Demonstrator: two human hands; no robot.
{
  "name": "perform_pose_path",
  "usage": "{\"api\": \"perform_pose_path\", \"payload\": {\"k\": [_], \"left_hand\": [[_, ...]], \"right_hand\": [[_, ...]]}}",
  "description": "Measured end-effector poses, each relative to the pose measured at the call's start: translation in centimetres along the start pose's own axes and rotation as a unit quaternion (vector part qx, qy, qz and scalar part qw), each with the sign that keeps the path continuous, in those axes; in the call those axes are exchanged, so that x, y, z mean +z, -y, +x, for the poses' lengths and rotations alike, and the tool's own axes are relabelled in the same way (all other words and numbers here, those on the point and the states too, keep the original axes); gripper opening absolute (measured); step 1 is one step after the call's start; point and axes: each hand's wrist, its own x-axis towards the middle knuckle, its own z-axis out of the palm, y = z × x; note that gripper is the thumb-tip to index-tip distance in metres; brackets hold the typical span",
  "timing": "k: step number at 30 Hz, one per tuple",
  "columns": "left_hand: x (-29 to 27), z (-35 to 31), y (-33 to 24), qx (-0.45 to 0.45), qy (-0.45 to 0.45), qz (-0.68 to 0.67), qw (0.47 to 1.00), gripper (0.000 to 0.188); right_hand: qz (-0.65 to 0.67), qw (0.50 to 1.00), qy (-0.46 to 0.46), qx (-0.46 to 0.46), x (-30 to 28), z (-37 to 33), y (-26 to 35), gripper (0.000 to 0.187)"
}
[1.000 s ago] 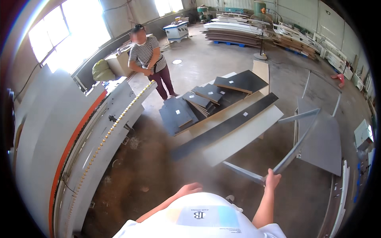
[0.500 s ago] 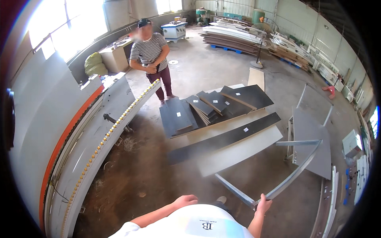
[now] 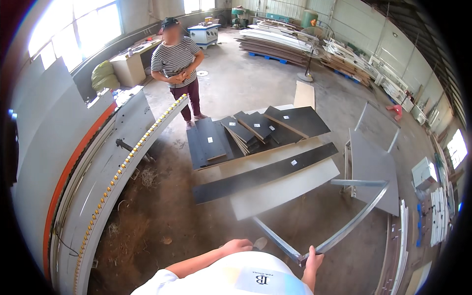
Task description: The person touches a machine, walks across a workshop, and moves a metal frame.
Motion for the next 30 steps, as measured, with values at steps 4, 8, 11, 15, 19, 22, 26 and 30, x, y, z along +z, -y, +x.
{"api": "perform_pose_path", "payload": {"k": [4,8,11,15,19,22,26,30], "left_hand": [[-0.3,-0.2,0.7,0.005,-0.009,0.013,1.000,0.042],[-0.3,-1.1,0.7,0.006,0.004,0.043,0.999,0.043],[0.2,-1.9,0.8,-0.019,-0.004,0.017,1.000,0.043],[0.4,-2.8,0.3,-0.043,-0.012,-0.031,0.999,0.043],[0.2,-2.1,1.4,-0.022,-0.019,0.010,1.000,0.042],[-0.4,-2.5,1.1,-0.011,-0.030,0.025,0.999,0.040],[-0.1,-2.5,1.0,-0.027,-0.025,0.012,0.999,0.040],[0.2,-2.1,0.8,-0.032,-0.025,0.004,0.999,0.041]], "right_hand": [[0.026,0.999,0.014,-0.022,-0.4,-0.4,0.2,0.056],[0.002,1.000,0.024,0.001,-1.1,-0.9,1.0,0.057],[0.017,1.000,0.025,-0.007,-1.2,-1.7,2.0,0.059],[-0.032,0.999,0.012,-0.027,-1.0,-1.0,2.1,0.070],[-0.259,0.914,-0.237,-0.204,0.0,-1.3,2.7,0.078],[-0.333,0.841,-0.189,-0.383,-1.3,-3.7,8.5,0.066],[-0.213,0.864,0.014,-0.457,0.9,-3.2,10.8,0.022],[-0.223,0.891,0.112,-0.379,3.6,-2.8,9.6,0.017]]}}
